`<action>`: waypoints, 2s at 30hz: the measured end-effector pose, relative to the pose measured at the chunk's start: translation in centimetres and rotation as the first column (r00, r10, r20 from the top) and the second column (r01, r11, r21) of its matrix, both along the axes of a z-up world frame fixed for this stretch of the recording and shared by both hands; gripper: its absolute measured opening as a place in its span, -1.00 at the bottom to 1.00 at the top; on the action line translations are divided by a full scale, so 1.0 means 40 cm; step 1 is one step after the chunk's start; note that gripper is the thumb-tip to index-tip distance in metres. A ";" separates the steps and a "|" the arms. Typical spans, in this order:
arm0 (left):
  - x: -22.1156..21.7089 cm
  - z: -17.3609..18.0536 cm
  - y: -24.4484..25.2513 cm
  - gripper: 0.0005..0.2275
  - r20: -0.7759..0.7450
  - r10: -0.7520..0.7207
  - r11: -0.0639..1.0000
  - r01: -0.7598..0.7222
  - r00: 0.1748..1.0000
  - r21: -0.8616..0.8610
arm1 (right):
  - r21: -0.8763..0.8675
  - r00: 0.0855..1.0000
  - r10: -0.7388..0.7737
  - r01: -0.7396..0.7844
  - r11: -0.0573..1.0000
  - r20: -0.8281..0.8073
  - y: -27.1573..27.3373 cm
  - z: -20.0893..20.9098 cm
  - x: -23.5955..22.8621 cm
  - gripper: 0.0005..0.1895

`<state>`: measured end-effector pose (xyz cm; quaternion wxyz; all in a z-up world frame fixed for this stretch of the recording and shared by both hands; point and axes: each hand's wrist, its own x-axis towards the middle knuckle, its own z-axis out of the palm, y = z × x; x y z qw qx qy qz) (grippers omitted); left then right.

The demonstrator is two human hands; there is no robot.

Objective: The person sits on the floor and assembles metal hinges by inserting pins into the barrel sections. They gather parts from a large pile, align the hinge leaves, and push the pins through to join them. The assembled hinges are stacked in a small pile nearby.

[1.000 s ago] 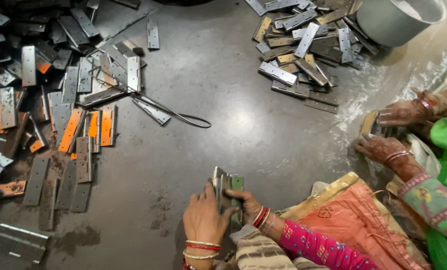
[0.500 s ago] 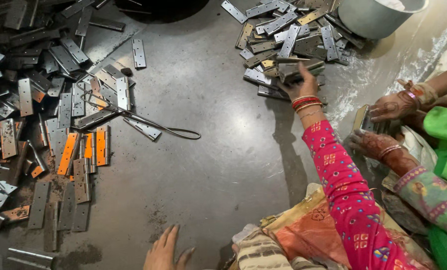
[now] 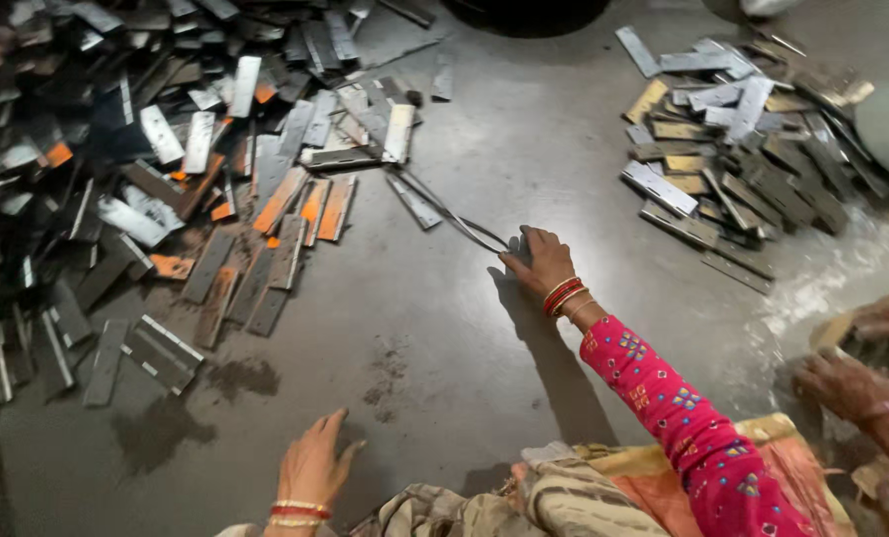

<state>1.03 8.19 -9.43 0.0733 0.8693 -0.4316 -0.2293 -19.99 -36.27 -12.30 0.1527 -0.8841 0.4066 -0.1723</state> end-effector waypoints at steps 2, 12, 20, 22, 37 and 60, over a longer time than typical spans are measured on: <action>0.007 0.028 -0.026 -0.47 0.040 -0.044 0.997 0.046 0.998 -0.057 | -0.042 0.989 0.031 -0.037 0.998 -0.142 0.009 0.006 0.088 -0.30; -0.004 0.037 -0.062 -0.57 -0.050 -0.098 0.959 0.081 0.994 -0.272 | -0.182 0.981 0.037 -0.072 0.981 -0.189 -0.010 -0.080 0.281 -0.68; -0.002 0.014 -0.070 -0.58 -0.046 -0.100 0.968 0.086 0.994 -0.235 | -0.021 0.994 -0.034 0.036 0.999 0.108 -0.001 -0.017 0.313 -0.70; -0.006 0.010 -0.071 -0.58 -0.061 -0.084 0.979 0.071 0.995 -0.193 | 0.064 0.997 -0.070 0.069 0.996 0.015 -0.036 -0.017 0.341 -0.71; -0.007 0.025 -0.084 -0.61 -0.131 -0.102 0.980 0.078 0.986 -0.181 | 0.242 0.987 0.161 -0.151 0.958 -0.020 0.212 -0.071 0.121 -0.51; 0.009 0.013 -0.069 -0.63 -0.155 -0.031 0.961 -0.014 0.987 -0.277 | 0.248 0.890 0.448 -0.417 0.874 -0.081 0.196 -0.031 0.515 -0.47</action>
